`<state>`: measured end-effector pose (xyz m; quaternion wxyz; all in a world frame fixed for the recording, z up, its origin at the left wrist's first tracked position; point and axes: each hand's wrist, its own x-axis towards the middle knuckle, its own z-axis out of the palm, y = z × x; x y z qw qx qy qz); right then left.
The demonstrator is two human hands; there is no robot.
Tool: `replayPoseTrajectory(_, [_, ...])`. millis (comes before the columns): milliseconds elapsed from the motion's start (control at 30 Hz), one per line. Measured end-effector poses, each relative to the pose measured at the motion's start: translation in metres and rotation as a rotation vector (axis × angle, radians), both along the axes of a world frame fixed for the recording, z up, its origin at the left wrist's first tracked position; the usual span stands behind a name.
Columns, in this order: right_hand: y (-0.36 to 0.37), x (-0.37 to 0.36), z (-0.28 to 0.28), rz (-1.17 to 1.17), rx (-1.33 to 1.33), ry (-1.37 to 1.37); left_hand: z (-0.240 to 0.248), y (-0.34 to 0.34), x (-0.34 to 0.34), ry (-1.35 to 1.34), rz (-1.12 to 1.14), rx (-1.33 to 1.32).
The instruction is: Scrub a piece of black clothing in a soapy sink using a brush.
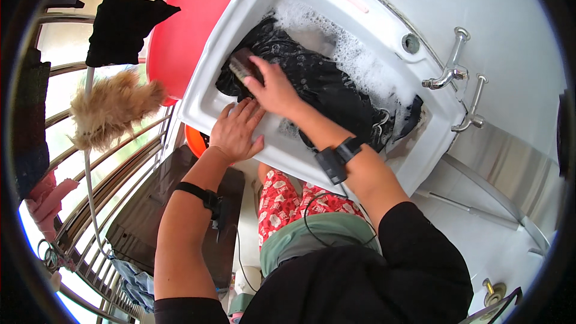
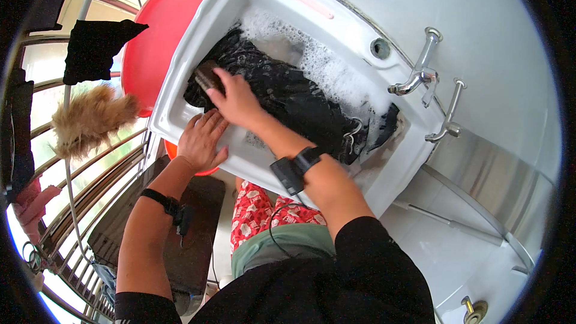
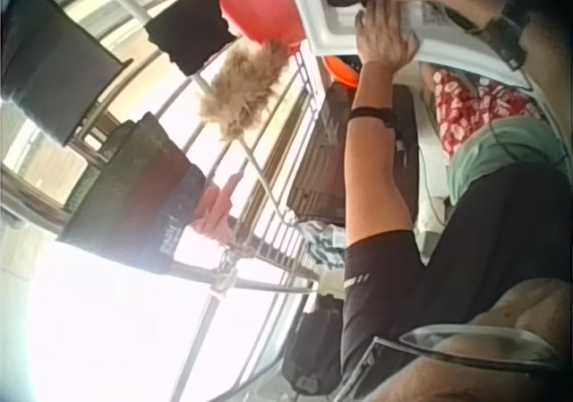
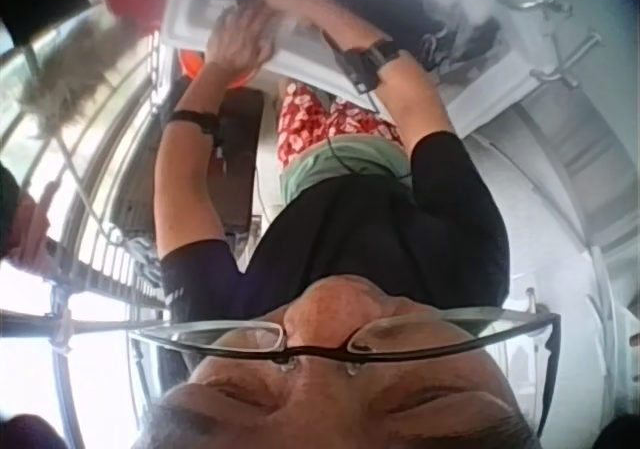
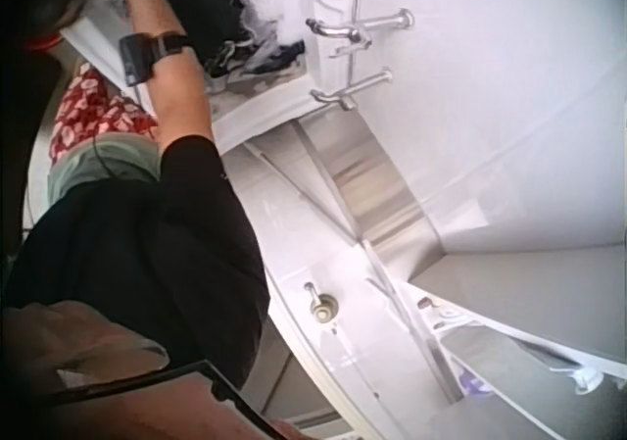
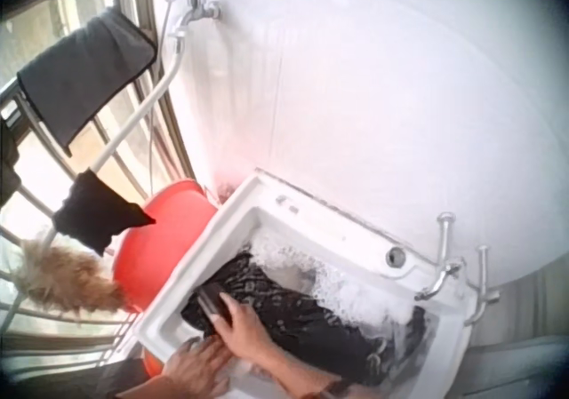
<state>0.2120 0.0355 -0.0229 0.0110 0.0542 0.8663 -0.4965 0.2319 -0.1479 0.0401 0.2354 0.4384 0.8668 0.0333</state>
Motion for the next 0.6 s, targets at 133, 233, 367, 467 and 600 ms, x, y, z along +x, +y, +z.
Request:
replayPoseTrajectory(133, [0.071,0.005,0.004,-0.149,0.099,0.069,0.001,0.007,-0.001,-0.009,0.138,0.141])
replayPoseTrajectory(233, [0.108,0.03,0.016,-0.107,0.262,0.125,0.005,0.006,0.0,-0.022,0.153,0.089])
replayPoseTrajectory(367, [0.081,0.089,0.018,0.181,0.291,0.115,-0.005,0.001,0.004,0.05,0.156,0.153])
replayPoseTrajectory(467, [0.067,0.112,0.008,0.397,0.524,-0.027,-0.007,-0.005,0.007,0.058,0.157,0.164])
replayPoseTrajectory(600, [0.103,0.055,-0.005,0.082,0.694,-0.023,-0.009,-0.002,0.008,0.071,0.146,0.221])
